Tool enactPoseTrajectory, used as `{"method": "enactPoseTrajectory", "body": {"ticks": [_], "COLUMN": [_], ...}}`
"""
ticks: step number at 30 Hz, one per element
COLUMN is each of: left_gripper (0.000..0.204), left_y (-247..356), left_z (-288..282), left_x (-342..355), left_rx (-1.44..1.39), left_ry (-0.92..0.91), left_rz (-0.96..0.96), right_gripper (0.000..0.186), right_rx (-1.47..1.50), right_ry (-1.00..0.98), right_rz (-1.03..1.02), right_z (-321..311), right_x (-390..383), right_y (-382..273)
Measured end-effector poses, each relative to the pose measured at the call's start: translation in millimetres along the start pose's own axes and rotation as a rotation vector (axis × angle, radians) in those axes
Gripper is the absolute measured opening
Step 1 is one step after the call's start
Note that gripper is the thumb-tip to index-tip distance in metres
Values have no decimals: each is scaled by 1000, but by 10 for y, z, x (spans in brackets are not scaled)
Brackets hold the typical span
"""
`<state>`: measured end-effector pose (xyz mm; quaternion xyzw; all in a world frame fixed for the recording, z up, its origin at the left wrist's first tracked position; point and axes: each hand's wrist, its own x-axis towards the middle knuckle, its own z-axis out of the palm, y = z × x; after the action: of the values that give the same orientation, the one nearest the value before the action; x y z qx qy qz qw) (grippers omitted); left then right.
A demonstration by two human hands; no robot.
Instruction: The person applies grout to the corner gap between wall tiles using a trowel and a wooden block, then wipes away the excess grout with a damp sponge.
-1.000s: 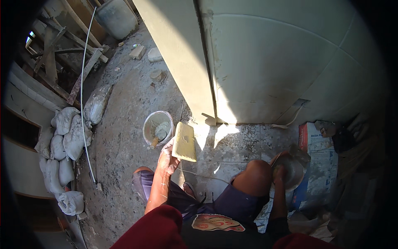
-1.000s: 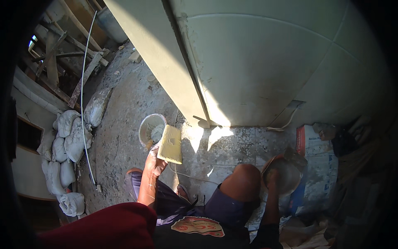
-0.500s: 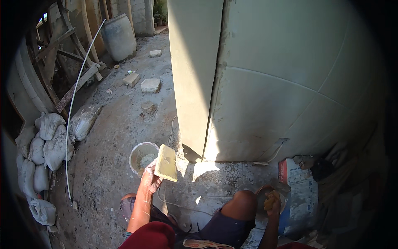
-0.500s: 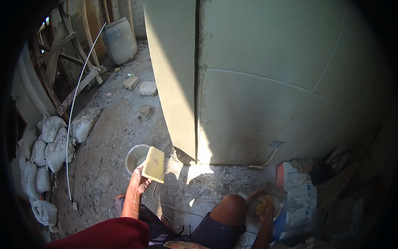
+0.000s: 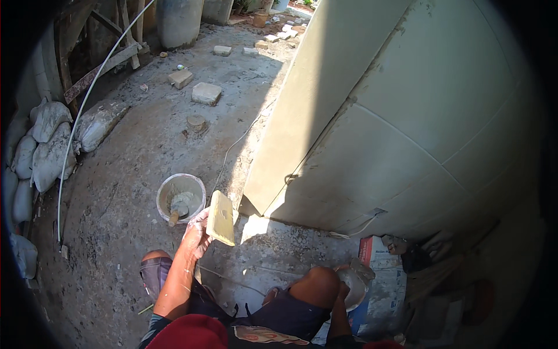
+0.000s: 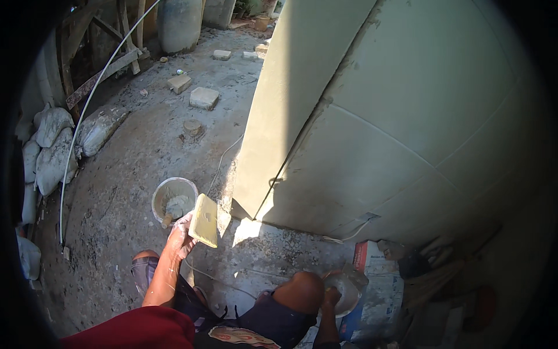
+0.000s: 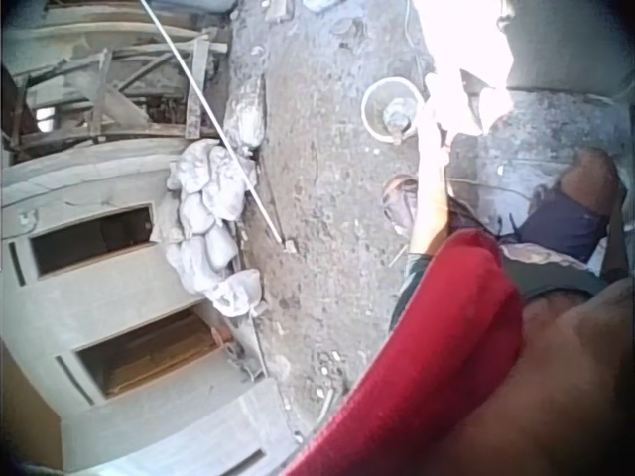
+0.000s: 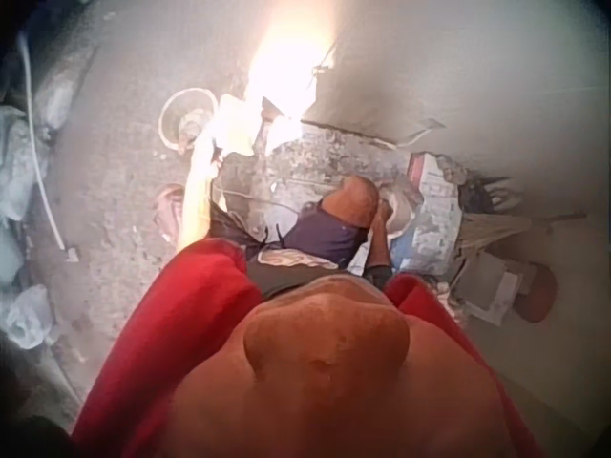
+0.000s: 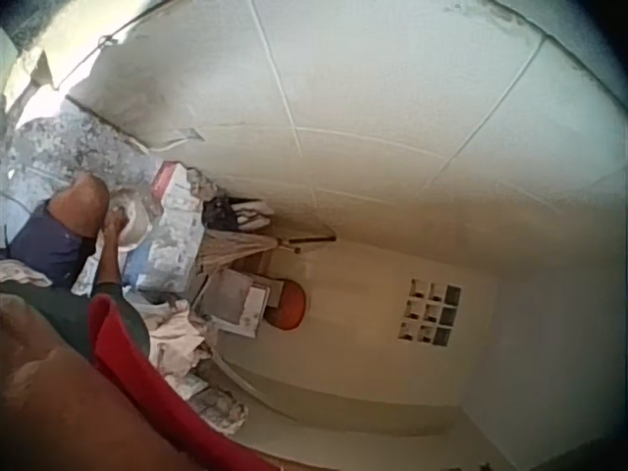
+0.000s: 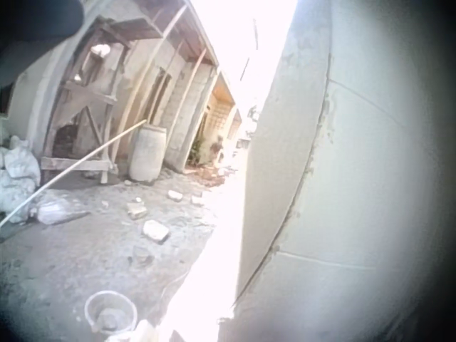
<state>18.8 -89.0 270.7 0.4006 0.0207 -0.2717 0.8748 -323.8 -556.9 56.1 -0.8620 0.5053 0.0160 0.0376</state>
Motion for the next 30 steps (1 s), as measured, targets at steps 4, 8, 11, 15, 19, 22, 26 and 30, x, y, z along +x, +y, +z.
{"method": "enactPoseTrajectory", "body": {"ticks": [4, 8, 11, 15, 19, 22, 26, 30], "left_gripper": [37, 37, 43, 36, 37, 42, 44, 46], "left_y": [197, 746, 1488, 2382, 2430, 1694, 610, 94], "left_z": [241, 660, 1243, 2428, 2806, 2201, 877, 240], "left_x": [-12, 240, 711, 1290, 1577, 1676, 1589, 1423], "left_rx": [33, 357, 465, 597, 649, 732, 1035, 835], "left_ry": [21, 80, -135, -343, -275, -102, 44, 266], "left_rz": [102, 467, 924, 1314, 1428, 1243, 540, 612], "right_gripper": [28, 35, 50, 64, 61, 44, 45, 52], "right_rx": [195, 975, 1436, 1247, 1267, 1314, 1650, 1931], "right_ry": [-51, -124, -146, -29, 89, 144, -313, -1017], "right_rz": [-39, 210, 23, -362, -426, -529, -869, -801], "right_z": [-368, -1370, -2321, -3390, -3873, -4116, -4431, -4447], "right_x": [-29, 74, 119, 76, -157, -360, -356, -420], "right_y": [-120, -454, -849, -1406, -1839, -2156, -2895, -3576]}}
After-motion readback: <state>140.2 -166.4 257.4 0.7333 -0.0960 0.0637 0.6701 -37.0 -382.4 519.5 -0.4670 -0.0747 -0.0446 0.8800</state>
